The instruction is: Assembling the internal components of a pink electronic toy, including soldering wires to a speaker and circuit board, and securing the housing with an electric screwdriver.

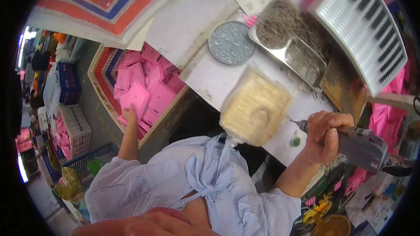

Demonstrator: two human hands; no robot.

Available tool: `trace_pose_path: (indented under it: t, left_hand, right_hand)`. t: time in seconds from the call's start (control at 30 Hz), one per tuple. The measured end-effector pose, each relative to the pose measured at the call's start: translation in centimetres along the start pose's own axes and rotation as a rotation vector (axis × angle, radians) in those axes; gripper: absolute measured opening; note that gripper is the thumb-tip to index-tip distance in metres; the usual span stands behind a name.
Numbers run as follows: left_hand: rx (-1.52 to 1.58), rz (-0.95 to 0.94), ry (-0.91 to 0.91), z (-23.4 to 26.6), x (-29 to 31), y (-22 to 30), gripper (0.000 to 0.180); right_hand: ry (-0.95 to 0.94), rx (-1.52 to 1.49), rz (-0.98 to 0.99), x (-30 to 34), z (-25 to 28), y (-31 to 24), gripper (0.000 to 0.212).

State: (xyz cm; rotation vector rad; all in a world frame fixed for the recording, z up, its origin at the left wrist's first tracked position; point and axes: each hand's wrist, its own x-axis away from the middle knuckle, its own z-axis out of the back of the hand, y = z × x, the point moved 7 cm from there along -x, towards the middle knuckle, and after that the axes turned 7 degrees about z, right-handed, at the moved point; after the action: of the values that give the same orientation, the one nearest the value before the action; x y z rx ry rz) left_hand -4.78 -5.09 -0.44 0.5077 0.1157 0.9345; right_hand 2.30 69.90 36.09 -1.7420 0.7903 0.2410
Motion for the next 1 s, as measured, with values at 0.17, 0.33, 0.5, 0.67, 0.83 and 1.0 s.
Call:
trace_pose_path:
  t: [0.17, 0.33, 0.5, 0.67, 0.83, 1.0]
  left_hand:
    - [-0.862, -0.194, -0.49, -4.4, -4.7, -6.7, 0.058]
    - [0.144, -1.028, -0.67, 5.9, 12.2, 35.8, 0.04]
    - [-0.206, -1.039, 0.203, 2.0, 1.5, 58.5, 0.037]
    - [-0.751, -0.767, 0.225, -3.9, -8.7, 63.0, 0.059]
    - [-0.709, -0.927, 0.315, -3.1, -10.0, 63.6, 0.062]
    - [-0.176, -0.978, 0.405, 4.9, -4.3, 65.0, 0.057]
  right_hand:
    - [-0.03, -0.011, -0.004, -1.3, -1.1, 0.8, 0.021]
    - [-0.026, 0.07, -0.017, -1.2, 0.0, -0.5, 0.033]
    - [0.137, 0.465, -0.09, -0.7, 1.9, -2.1, 0.079]
    - [0.246, 0.736, -0.033, 1.9, 2.9, -5.0, 0.078]
    - [0.395, 0.992, -0.034, 3.5, 3.8, -7.2, 0.073]
    - [0.347, 1.257, 0.636, 3.7, -1.5, -9.3, 0.051]
